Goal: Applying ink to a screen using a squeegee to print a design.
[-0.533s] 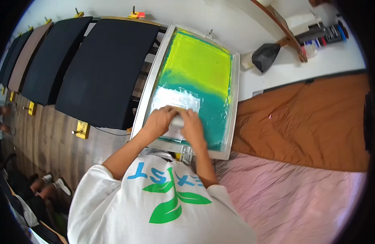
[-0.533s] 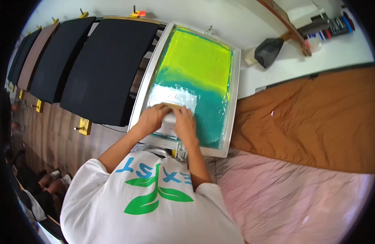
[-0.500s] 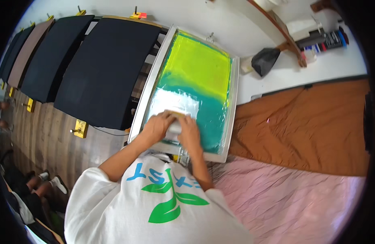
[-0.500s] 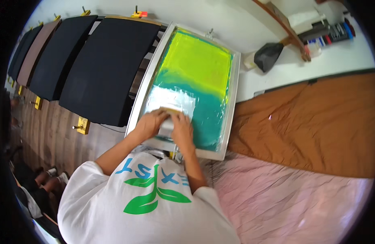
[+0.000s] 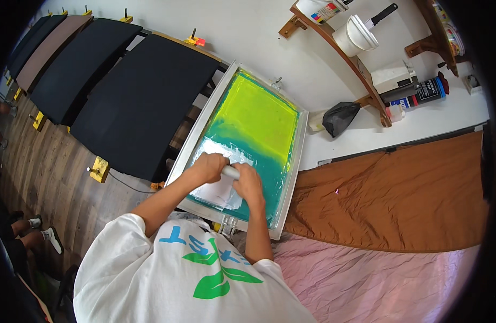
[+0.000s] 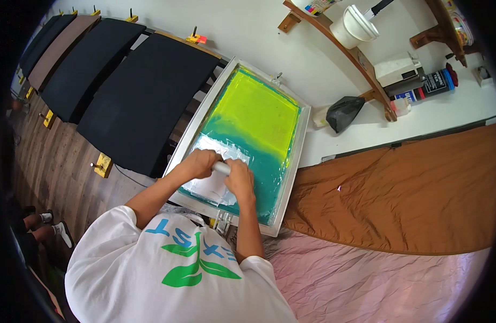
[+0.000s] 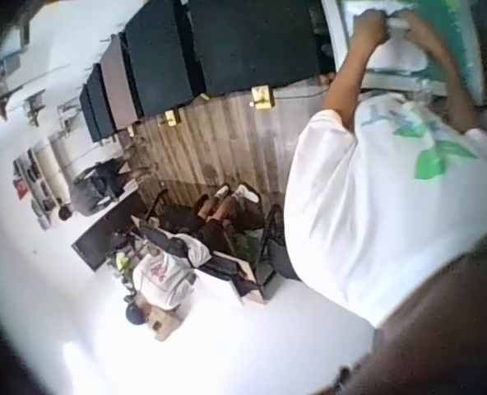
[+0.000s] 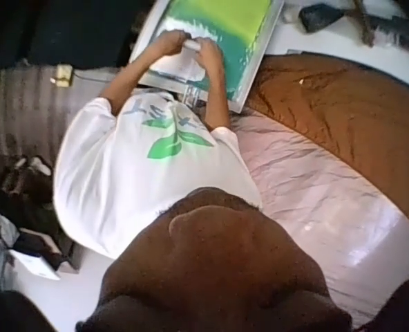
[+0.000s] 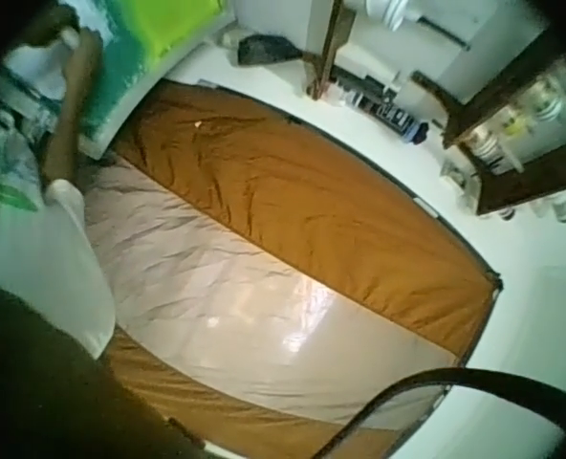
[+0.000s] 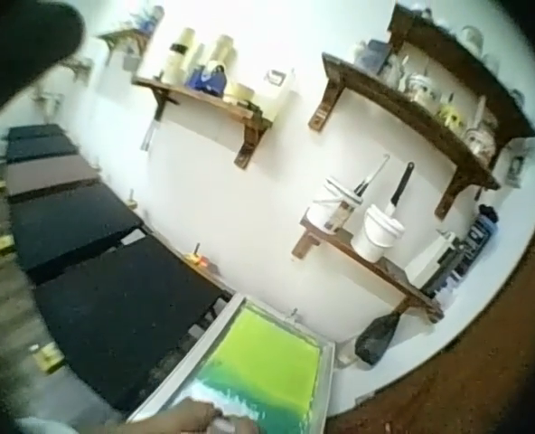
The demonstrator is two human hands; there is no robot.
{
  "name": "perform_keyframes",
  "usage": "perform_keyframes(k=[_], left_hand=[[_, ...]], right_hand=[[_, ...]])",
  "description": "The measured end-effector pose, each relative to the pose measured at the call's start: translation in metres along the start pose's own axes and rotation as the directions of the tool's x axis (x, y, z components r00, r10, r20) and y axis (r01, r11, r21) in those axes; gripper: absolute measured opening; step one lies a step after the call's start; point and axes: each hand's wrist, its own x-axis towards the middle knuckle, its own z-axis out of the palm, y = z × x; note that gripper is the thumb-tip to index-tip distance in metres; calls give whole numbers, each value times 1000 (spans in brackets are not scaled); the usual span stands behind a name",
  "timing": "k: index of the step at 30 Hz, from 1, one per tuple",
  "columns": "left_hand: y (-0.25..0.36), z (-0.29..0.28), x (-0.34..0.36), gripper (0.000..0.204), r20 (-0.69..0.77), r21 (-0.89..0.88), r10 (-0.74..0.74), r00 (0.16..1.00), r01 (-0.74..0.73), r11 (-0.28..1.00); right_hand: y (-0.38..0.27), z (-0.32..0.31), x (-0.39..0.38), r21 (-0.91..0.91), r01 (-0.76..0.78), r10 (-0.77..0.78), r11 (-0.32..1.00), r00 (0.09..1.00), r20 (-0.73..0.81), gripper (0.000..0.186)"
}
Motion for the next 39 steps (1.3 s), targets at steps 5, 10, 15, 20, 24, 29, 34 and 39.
perform_keyframes(k=[5,10,15,20,24,29,34,39], left_hand=[[7,6,-21,34,-19,-17,-13,1000,13,1000],[36,11,-87,45,23,15,28,999,-29,999],[49,-7,-91,41,237,-3,-24,971,25,1000],[23,-1,-50,29,-55,123,60,997,-52,991],[-1,5,-22,28,-78,50,-21,997,25,998],[13,15,-79,51,-55,69,62,997,-58,996],[31,4,-120,49,-17,8,42,999,-42,999],[37,-28,-60,48,186,70,27,982,-41,997]], right_hand=[[6,20,-15,52,61,-59,997,997,-39,46],[-23,31,-83,102,47,-41,994,997,-61,52],[-26,27,-97,127,6,-7,992,1000,6,56],[-4,14,-38,41,67,-67,997,998,18,42],[-13,10,-7,-25,43,-44,999,999,-15,40],[-23,37,-57,35,109,-105,993,989,-105,43],[-44,42,-91,49,59,-58,997,998,-21,47],[-25,15,-57,79,-10,6,997,999,53,28]])
